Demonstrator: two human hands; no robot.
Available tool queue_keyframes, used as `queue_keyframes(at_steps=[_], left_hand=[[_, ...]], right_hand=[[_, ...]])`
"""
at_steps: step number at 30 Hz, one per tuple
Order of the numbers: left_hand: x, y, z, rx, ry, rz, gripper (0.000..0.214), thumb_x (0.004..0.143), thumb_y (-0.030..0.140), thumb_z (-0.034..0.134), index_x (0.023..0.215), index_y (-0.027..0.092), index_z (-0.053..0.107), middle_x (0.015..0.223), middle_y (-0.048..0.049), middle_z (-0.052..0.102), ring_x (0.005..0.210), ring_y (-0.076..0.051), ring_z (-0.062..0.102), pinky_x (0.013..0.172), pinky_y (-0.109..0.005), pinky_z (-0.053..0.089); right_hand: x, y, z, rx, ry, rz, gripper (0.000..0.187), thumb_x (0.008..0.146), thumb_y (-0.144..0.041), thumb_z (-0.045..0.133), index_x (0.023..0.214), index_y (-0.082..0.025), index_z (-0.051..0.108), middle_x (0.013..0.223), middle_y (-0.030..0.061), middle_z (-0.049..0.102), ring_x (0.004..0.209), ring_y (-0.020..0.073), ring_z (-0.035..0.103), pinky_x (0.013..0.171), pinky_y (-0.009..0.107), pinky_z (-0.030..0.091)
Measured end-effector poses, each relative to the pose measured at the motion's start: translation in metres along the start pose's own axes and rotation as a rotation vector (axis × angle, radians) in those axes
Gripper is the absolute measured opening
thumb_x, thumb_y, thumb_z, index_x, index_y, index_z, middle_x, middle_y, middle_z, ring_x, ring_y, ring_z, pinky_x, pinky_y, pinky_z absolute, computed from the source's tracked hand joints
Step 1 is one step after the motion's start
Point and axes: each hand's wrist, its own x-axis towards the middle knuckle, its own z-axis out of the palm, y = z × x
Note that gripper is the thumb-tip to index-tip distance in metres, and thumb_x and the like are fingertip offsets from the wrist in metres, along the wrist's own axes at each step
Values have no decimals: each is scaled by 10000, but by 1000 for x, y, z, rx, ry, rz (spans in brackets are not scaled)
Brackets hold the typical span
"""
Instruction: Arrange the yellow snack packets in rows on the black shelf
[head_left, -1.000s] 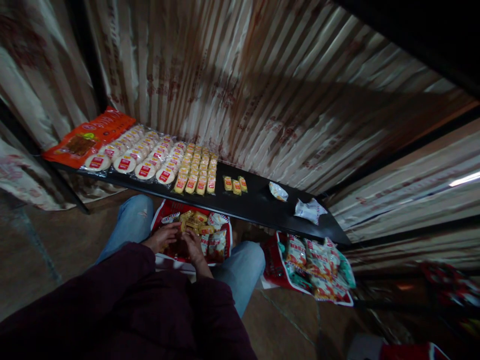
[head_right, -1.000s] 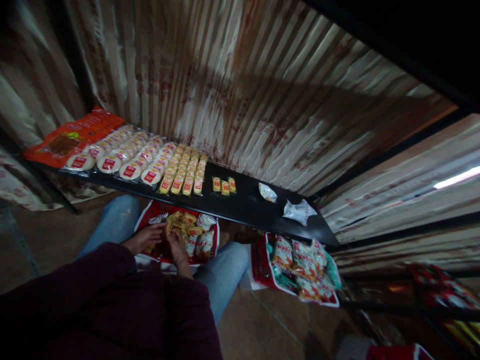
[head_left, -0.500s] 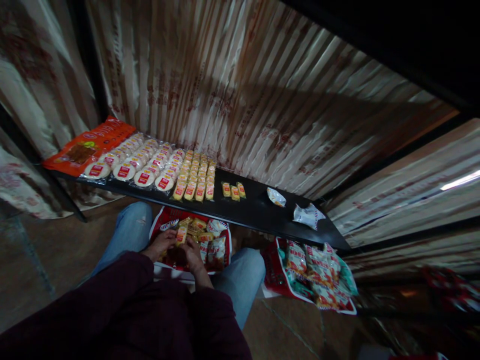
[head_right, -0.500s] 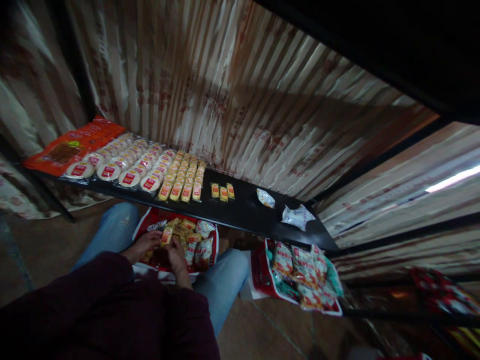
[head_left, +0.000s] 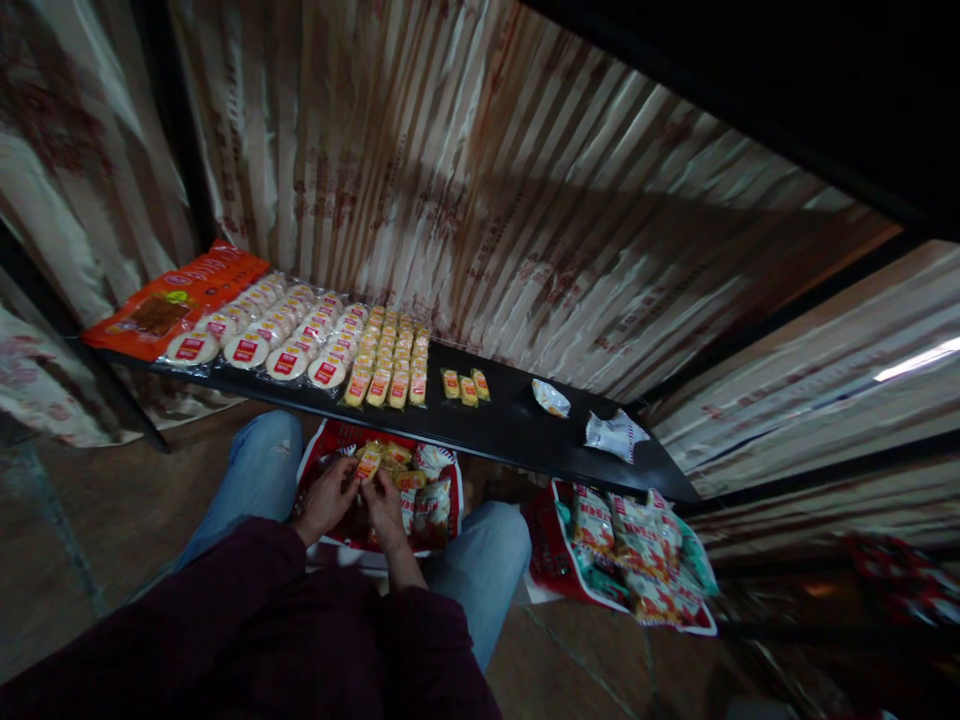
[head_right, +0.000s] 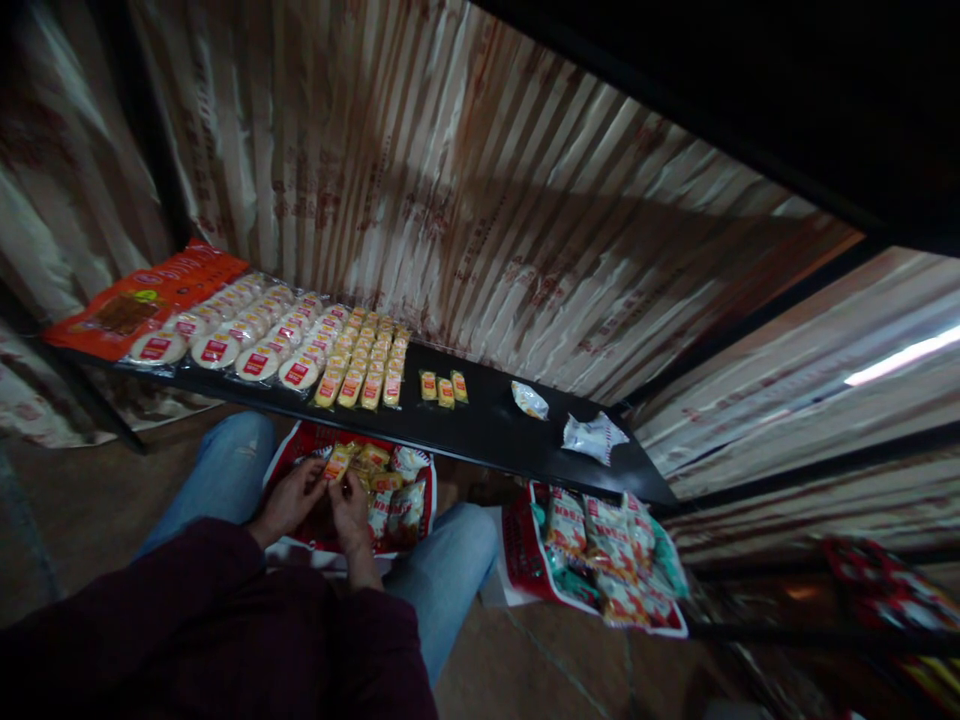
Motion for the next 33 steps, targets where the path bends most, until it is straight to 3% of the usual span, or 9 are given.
queue_keyframes(at_steps=[9,13,20,26,33], left_hand=[[11,25,1,3,77,145,275,795,270,557,1065,229,585,1102,-88,624,1042,-234,583,984,-360,420],[22,44,-4,65,82,231,321,815,262,532,1129,219,578,1139,-100,612,1085,-240,560,1008,-356,400],[49,66,-15,201,171,319,393,839,249,493,1218,186,576,1199,-133,603,1155,-275,506,1072,-371,320],[65,65,-18,398,172,376,435,857,235,444,1272,164,549,1254,-159,578,1223,-296,448,1091,-405,280],[70,56,-13,413,207,410,421,855,236,451,1251,155,569,1257,-164,578,1250,-298,434,1104,-401,274]], right_hand=[[10,-44,-2,-328,157,-240,321,821,-372,567,1104,-242,646,1104,84,636,1053,239,542,972,373,396],[25,-64,1,-312,201,-327,363,813,-342,585,1154,-225,624,1134,90,636,1036,232,564,959,358,401],[56,-87,15,-276,205,-393,323,792,-299,589,1100,-211,635,1003,77,645,918,227,577,890,348,419],[71,-93,21,-311,225,-364,334,791,-274,581,1117,-216,620,1021,80,629,969,239,550,938,368,397],[75,-93,21,-451,228,-361,310,821,-219,531,1120,-201,610,1049,98,632,1004,233,557,953,366,409]])
